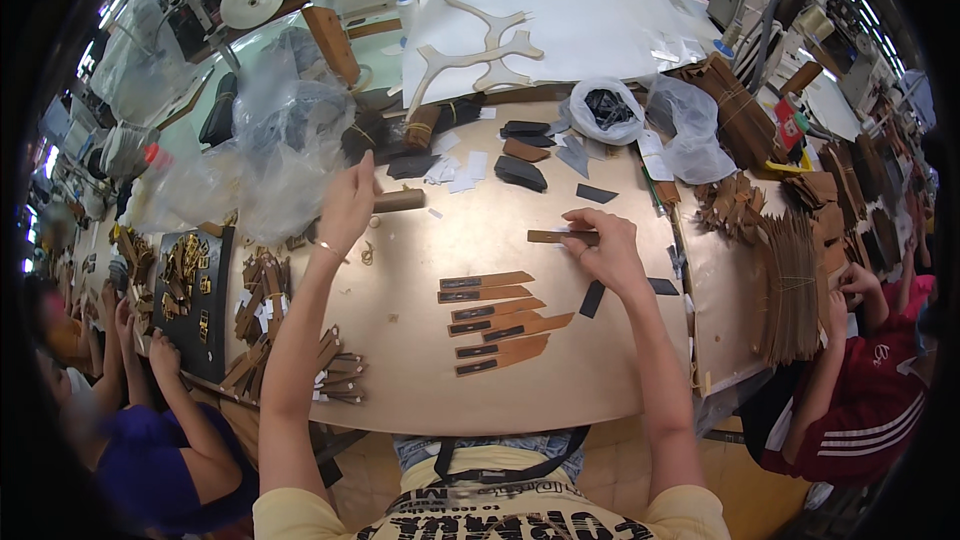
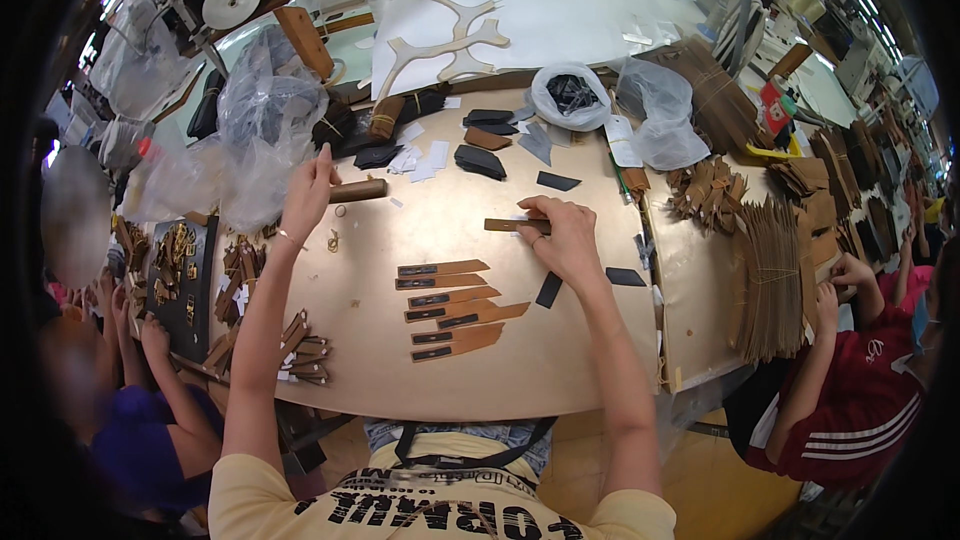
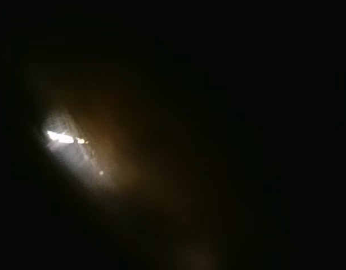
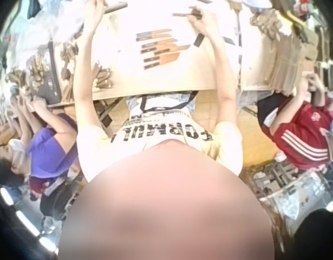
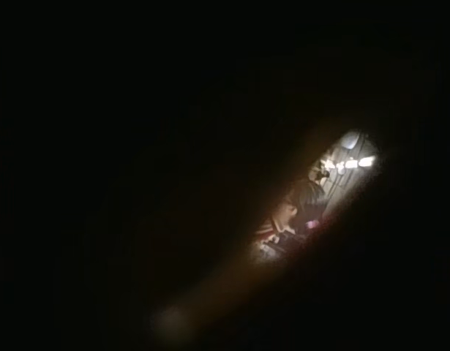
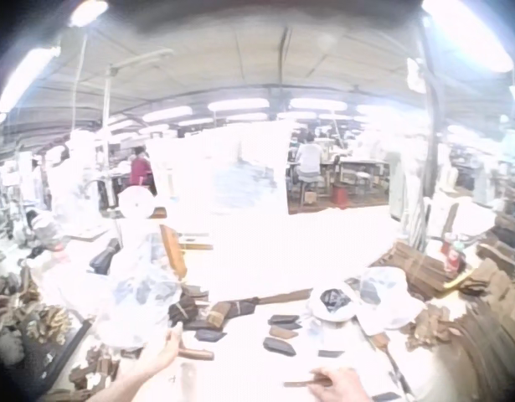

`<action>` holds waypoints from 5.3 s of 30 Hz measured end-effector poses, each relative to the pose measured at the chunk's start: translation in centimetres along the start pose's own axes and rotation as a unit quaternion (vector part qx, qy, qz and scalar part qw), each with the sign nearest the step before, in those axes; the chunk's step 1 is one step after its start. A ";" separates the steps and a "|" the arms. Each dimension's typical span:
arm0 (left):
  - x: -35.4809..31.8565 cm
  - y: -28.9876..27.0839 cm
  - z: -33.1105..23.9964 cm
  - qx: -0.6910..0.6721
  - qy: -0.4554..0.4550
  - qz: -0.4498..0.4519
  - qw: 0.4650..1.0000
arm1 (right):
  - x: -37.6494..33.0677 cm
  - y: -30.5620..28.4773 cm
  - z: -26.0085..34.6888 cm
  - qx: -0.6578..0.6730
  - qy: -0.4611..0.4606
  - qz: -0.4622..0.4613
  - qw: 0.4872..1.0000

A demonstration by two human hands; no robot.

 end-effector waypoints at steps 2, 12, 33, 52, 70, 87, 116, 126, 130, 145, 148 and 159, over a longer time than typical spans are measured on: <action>-4.5 -2.3 -1.7 0.446 -0.021 -0.181 0.876 | -0.1 -0.6 1.1 -0.109 -0.043 -0.064 0.991; -12.5 6.2 -7.7 0.225 0.172 0.033 0.959 | 1.6 -0.6 -0.8 -0.099 -0.045 -0.027 0.994; -23.9 2.0 0.4 -0.262 0.001 0.222 0.939 | -6.3 11.3 20.9 0.048 -0.310 0.232 0.921; -20.2 3.7 -3.3 0.196 0.109 0.002 0.974 | -6.0 7.5 8.2 -0.281 -0.128 -0.004 0.951; -8.1 15.1 -11.6 0.300 0.342 0.160 0.876 | -6.2 3.5 2.3 -0.230 -0.047 -0.045 0.971; -6.6 13.1 -11.8 -0.284 0.156 0.376 0.868 | -3.5 3.6 0.2 -0.240 -0.057 0.065 0.967; -3.4 17.8 -11.6 -0.203 0.074 0.275 0.937 | -1.1 0.2 -1.9 0.178 0.060 -0.048 0.981; -3.1 17.5 -11.9 -0.191 0.047 0.280 0.940 | -0.8 0.0 -1.7 0.171 0.046 -0.051 0.983; -3.1 17.6 -11.9 -0.194 0.042 0.279 0.940 | -0.8 0.0 -1.8 0.180 0.044 -0.046 0.982; -3.4 17.5 -12.6 -0.158 0.089 0.233 0.955 | -0.7 0.0 -1.6 0.177 0.051 -0.047 0.982; -4.0 17.3 -13.6 -0.083 0.152 0.185 0.967 | -0.7 0.0 -1.7 0.177 0.055 -0.048 0.982; -6.5 18.7 -15.5 0.143 0.248 0.191 0.939 | -0.7 0.1 -1.9 0.194 0.061 -0.057 0.978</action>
Point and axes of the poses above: each hand's wrist, its own x-axis towards the middle knuckle, its own y-axis out of the palm, z = x × y, the point moved 7 cm from there along x, towards the middle knuckle, and after that the axes turned 15 degrees about z, right-handed, at the moved point
